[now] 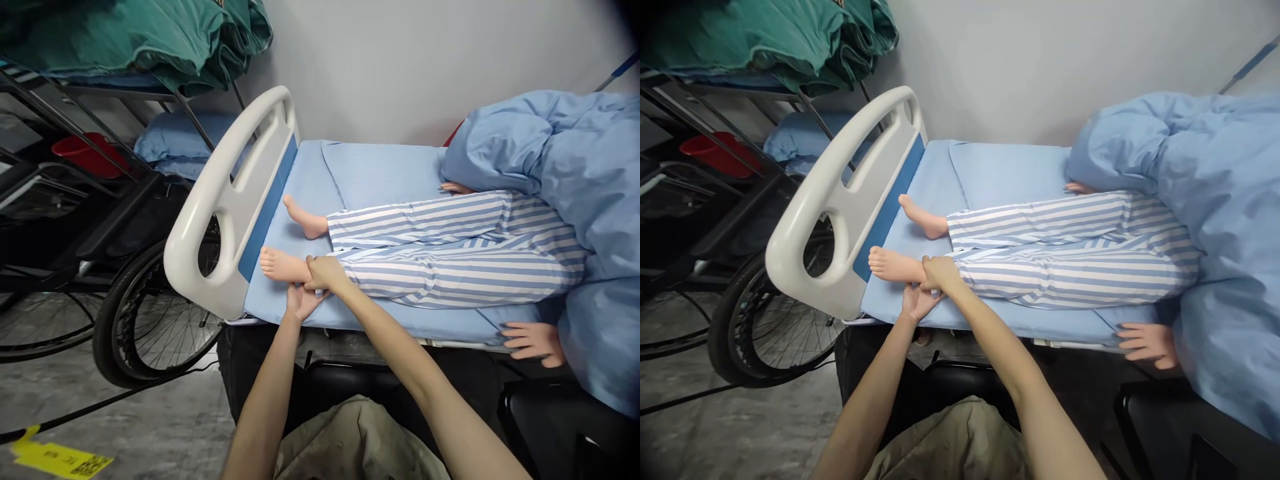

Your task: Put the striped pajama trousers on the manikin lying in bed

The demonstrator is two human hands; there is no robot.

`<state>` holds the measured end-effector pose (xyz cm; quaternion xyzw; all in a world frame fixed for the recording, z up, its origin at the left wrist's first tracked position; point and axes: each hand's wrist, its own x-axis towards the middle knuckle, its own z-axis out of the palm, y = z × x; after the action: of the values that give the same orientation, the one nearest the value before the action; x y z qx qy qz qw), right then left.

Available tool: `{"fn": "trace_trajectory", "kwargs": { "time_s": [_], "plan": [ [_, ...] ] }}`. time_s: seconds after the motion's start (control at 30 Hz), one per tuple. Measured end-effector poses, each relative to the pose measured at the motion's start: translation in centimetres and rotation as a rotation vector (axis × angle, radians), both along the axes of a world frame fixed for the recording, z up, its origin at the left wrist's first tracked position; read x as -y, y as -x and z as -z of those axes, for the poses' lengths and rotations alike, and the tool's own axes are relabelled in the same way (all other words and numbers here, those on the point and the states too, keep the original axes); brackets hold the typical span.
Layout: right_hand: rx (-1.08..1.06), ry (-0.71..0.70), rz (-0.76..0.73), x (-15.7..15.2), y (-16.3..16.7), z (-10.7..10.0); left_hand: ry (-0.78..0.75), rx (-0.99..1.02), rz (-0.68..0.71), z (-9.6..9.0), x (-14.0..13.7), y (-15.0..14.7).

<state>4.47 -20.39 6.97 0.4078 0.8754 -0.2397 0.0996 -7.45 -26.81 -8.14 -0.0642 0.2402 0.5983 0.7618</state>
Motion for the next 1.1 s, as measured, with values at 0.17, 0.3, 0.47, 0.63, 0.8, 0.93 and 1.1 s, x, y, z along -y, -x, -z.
{"fn": "trace_trajectory", "kwargs": {
  "time_s": [0.17, 0.3, 0.47, 0.63, 0.8, 0.93, 1.1],
  "plan": [
    [0.034, -0.047, -0.001, 0.2, 0.3, 0.1, 0.010, -0.034, -0.016, 0.0, 0.0, -0.1],
    [0.052, -0.075, 0.002, 0.5, 0.5, 0.1, 0.024, -0.050, -0.039, -0.2, 0.0, -0.3],
    [0.071, -0.089, 0.014, 0.6, 0.7, -0.4, 0.007, -0.034, -0.044, -0.6, 0.1, -0.4],
    [0.107, -0.094, 0.027, 0.9, 1.0, -1.0, 0.021, 0.013, -0.051, -0.8, 0.3, -0.4],
    [0.135, -0.085, 0.031, 0.5, 1.2, -1.4, 0.005, 0.033, -0.028, -1.1, 0.3, -0.3],
    [0.119, -0.088, 0.026, -0.1, 1.4, -1.5, -0.032, 0.042, 0.015, -1.0, 0.1, -0.3],
    [0.154, -0.071, 0.018, -0.3, 1.9, -1.1, 0.008, 0.019, -0.013, -0.7, 0.2, -0.2]
  ]
}}
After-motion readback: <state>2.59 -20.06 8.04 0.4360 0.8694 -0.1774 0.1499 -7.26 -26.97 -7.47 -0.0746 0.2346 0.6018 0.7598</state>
